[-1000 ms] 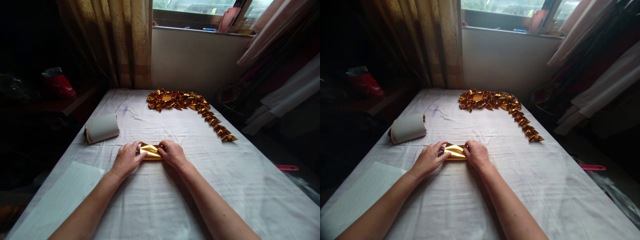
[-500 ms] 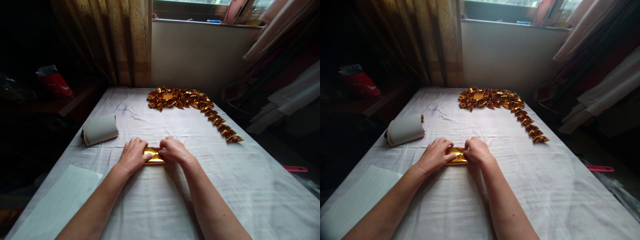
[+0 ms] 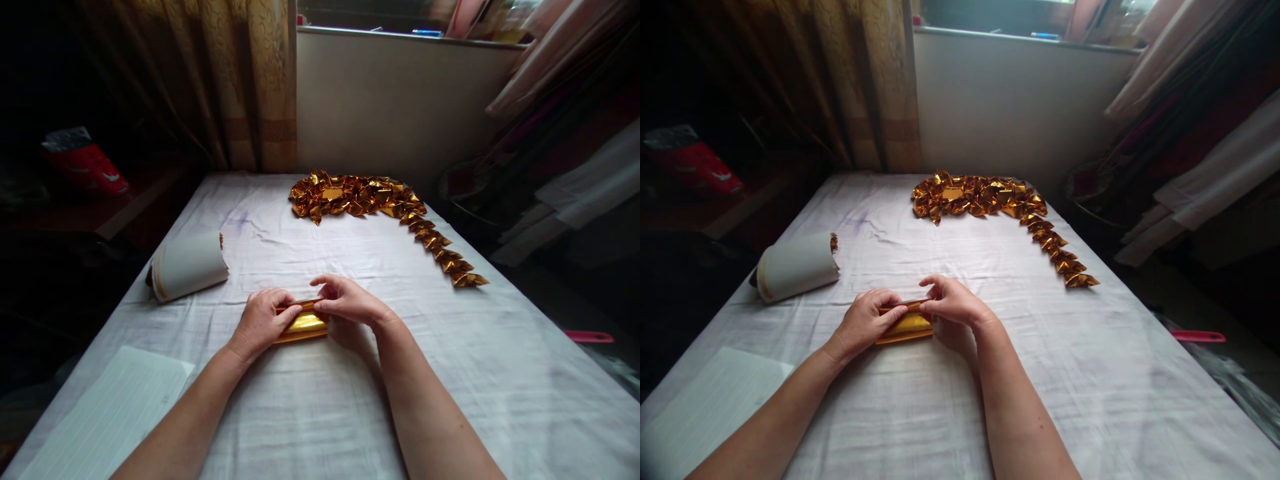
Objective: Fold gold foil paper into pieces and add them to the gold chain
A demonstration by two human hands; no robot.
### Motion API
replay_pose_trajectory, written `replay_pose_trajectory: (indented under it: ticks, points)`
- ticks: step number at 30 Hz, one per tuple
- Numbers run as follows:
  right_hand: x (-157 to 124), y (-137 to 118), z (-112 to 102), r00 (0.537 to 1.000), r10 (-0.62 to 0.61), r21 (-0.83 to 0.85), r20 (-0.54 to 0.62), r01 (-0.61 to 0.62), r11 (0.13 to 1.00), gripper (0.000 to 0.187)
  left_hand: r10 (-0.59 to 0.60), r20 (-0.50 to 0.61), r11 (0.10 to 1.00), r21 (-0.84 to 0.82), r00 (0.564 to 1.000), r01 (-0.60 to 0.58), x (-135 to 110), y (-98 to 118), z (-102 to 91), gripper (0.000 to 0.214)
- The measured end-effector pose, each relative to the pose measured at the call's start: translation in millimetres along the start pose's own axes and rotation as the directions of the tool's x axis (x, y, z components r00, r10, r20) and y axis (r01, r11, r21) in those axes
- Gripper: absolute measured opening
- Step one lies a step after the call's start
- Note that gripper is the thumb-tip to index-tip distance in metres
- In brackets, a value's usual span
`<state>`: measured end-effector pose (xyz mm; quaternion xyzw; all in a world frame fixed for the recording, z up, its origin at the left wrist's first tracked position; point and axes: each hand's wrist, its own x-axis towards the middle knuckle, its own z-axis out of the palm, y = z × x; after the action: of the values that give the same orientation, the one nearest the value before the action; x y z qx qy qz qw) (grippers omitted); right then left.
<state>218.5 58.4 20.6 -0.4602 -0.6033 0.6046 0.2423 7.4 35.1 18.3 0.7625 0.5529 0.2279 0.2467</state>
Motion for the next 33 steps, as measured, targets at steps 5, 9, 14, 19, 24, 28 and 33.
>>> replay_pose_trajectory:
  ticks: [5,9,14,19,24,28,33]
  points:
    - [-1,2,-6,1.0,0.018,0.119,0.022,-0.021,0.993,0.036,-0.017,0.011,0.999,-0.037,1.0,0.017,1,0,-0.1,0.018]
    - [-2,1,-7,0.999,0.039,0.106,-0.008,-0.038,0.994,0.038,-0.006,0.006,0.999,-0.042,1.0,0.007,1,1,-0.2,0.018]
    - [-1,2,-5,0.999,0.03,0.091,-0.028,-0.028,0.995,0.042,0.017,0.0,0.999,-0.05,1.0,-0.017,1,0,0.7,0.02]
    - [0,0,-4,0.998,0.049,0.007,0.029,-0.05,0.999,0.037,0.007,0.009,0.998,-0.06,1.0,-0.006,0,1,1.0,0.017]
    - [-1,0,-5,0.999,0.026,-0.018,-0.023,-0.027,0.999,0.033,-0.035,0.027,0.996,-0.087,0.999,0.037,0,-1,-4.7,0.02]
    - [-3,-1,-8,0.998,0.035,-0.025,-0.061,-0.036,0.999,0.028,-0.171,0.069,0.977,-0.118,0.983,0.178,1,-8,-14.7,0.028]
    - [-4,-2,-8,0.995,0.064,-0.022,-0.08,-0.066,0.998,0.024,-0.214,0.069,0.963,-0.154,0.974,0.223,2,-13,-20.5,0.026]
